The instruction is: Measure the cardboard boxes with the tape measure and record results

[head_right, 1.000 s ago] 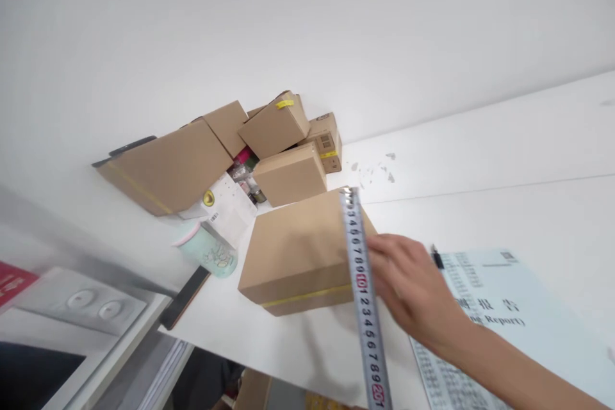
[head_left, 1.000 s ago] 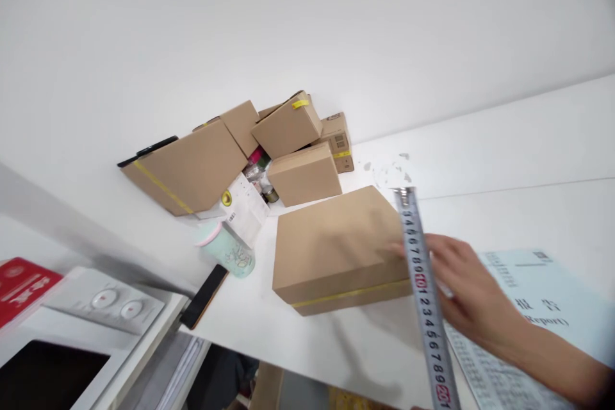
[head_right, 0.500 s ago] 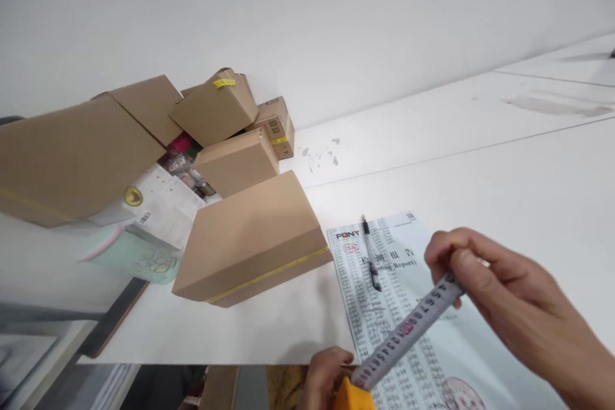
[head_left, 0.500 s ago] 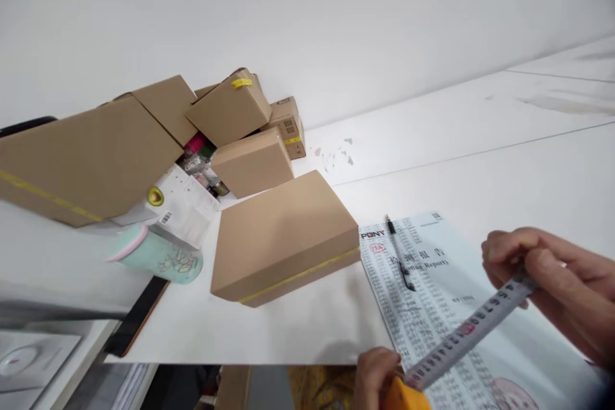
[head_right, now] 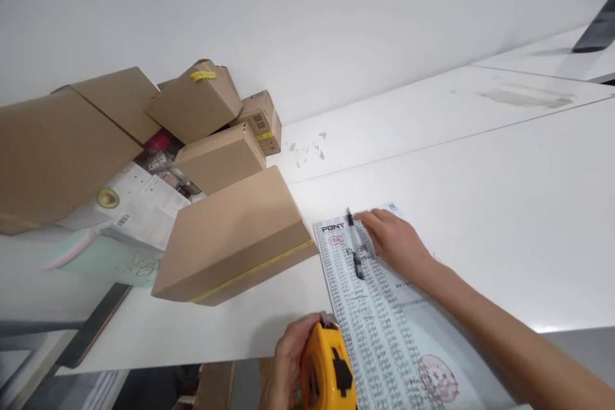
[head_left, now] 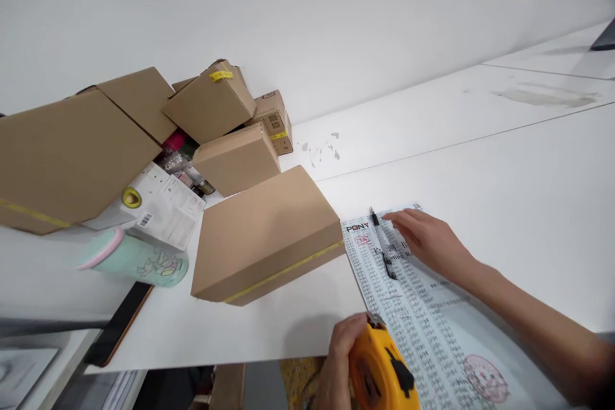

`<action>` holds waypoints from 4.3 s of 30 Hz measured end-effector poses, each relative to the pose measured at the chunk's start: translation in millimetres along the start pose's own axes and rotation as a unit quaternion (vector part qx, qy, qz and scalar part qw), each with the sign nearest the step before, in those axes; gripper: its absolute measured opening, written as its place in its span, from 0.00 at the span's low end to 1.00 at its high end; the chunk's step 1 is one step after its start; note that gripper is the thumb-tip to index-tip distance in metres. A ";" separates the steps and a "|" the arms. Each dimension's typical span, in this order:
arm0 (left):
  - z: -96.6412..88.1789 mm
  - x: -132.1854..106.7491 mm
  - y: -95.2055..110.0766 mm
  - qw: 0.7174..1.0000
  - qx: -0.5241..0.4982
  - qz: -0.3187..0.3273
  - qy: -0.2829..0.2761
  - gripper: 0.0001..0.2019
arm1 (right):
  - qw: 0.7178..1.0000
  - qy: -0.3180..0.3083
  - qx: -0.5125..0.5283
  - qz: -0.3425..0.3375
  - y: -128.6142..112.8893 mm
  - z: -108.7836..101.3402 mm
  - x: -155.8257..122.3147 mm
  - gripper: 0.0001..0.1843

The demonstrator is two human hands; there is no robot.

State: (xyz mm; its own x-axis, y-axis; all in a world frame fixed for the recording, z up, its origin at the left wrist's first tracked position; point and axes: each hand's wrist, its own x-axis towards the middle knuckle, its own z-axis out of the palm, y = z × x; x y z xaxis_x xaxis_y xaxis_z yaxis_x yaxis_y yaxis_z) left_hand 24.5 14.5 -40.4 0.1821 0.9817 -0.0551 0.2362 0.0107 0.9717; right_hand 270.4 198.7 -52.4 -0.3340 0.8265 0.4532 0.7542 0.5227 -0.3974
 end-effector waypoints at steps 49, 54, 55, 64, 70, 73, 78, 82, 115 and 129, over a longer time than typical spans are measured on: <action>91.8 131.8 11.5 0.658 0.679 0.323 -0.026 0.35 | 0.939 -0.007 0.248 0.239 34.8 14.6 -15.2 0.16; 91.1 131.8 12.9 0.654 0.682 0.325 -0.024 0.35 | 0.942 -0.011 0.241 0.235 35.0 15.1 -16.7 0.15; 91.1 131.5 13.4 0.655 0.682 0.325 -0.024 0.35 | 0.942 -0.013 0.242 0.234 35.0 15.3 -16.8 0.15; 90.6 133.4 16.4 0.649 0.687 0.324 -0.042 0.36 | 0.944 -0.021 0.235 0.232 35.3 16.1 -16.7 0.13; 90.1 133.8 16.5 0.643 0.692 0.324 -0.050 0.35 | 0.944 -0.008 0.233 0.232 33.4 13.1 -14.5 0.14; 90.0 133.3 16.1 0.650 0.686 0.324 -0.049 0.34 | 0.942 0.004 0.235 0.240 32.9 12.3 -13.6 0.15; 89.9 132.9 15.7 0.653 0.684 0.323 -0.046 0.35 | 0.945 0.002 0.225 0.236 33.2 12.0 -13.7 0.16; 89.7 133.6 15.9 0.650 0.686 0.322 -0.050 0.36 | 0.946 0.001 0.221 0.237 32.5 12.0 -13.6 0.15; 89.8 132.8 15.9 0.645 0.688 0.330 -0.044 0.36 | 0.944 -0.002 0.215 0.251 33.1 11.7 -14.1 0.14; 94.5 133.3 9.0 0.647 0.687 0.329 -0.039 0.37 | 0.946 -0.006 0.204 0.253 34.3 12.5 -15.8 0.13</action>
State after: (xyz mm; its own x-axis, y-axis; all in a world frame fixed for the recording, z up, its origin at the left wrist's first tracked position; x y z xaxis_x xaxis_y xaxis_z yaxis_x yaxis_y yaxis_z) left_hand 141.1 127.5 -60.7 0.7097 0.6747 0.2028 0.6985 -0.6364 -0.3272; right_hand 294.4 206.2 -83.1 0.0016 0.9934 0.1143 0.5386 0.0955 -0.8372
